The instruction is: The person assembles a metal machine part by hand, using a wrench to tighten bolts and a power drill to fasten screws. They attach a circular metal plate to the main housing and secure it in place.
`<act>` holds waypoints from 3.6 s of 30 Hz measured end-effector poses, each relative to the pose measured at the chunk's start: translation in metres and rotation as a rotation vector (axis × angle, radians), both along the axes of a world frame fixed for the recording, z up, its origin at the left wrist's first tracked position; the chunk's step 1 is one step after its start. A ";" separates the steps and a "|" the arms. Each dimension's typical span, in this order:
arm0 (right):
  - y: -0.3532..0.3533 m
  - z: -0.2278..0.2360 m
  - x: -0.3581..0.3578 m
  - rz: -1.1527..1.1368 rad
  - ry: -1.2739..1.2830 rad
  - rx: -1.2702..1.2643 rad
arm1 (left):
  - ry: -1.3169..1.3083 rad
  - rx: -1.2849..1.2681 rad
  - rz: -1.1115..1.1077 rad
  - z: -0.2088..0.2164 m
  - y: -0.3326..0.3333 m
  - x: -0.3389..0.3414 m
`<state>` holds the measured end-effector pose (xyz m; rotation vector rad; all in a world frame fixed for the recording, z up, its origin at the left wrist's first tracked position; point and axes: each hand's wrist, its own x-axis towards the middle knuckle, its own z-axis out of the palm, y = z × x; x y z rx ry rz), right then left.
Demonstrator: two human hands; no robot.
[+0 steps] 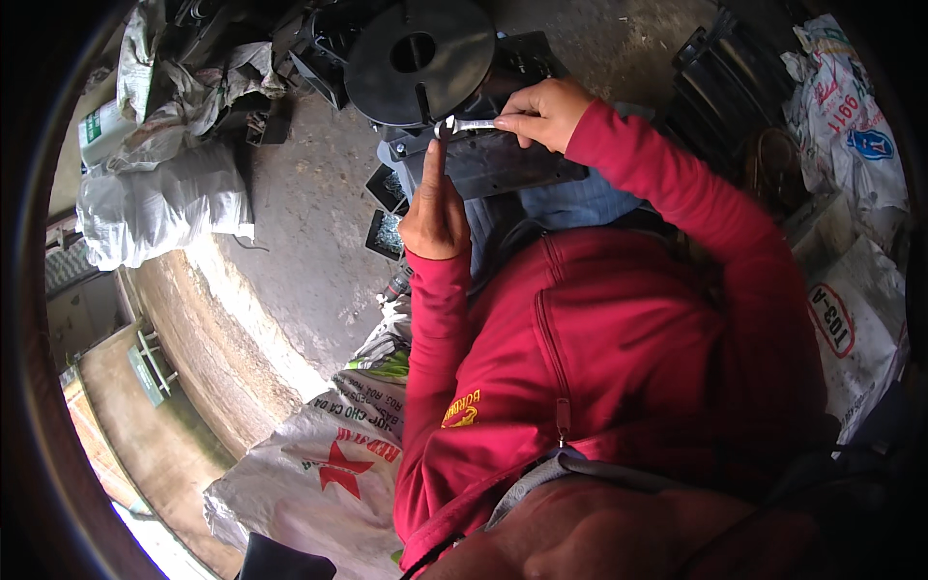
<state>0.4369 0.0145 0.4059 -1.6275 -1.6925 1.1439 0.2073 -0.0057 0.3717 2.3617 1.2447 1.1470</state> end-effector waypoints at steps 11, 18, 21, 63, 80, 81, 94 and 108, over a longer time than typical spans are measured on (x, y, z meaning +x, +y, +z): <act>0.002 -0.012 0.002 -0.017 -0.104 0.037 | 0.126 0.093 0.014 -0.008 0.010 0.009; 0.001 -0.022 0.005 0.034 -0.105 0.194 | 0.037 0.126 0.053 -0.021 0.008 0.014; 0.001 -0.030 0.009 0.036 -0.092 0.284 | 0.091 -0.006 0.018 -0.009 0.008 0.014; 0.008 -0.024 0.023 0.050 0.072 0.133 | -0.249 -0.291 0.099 -0.018 -0.013 -0.013; 0.007 -0.012 0.013 0.037 -0.166 0.050 | -0.039 0.172 -0.030 0.005 -0.001 0.004; 0.007 -0.009 0.012 0.032 -0.166 0.044 | -0.040 0.202 -0.030 0.008 -0.002 0.004; 0.003 -0.020 0.015 0.034 -0.145 0.156 | -0.085 0.220 -0.106 0.024 -0.009 0.006; -0.001 -0.022 0.014 0.057 -0.127 0.147 | 0.116 -0.034 0.000 -0.026 0.001 0.011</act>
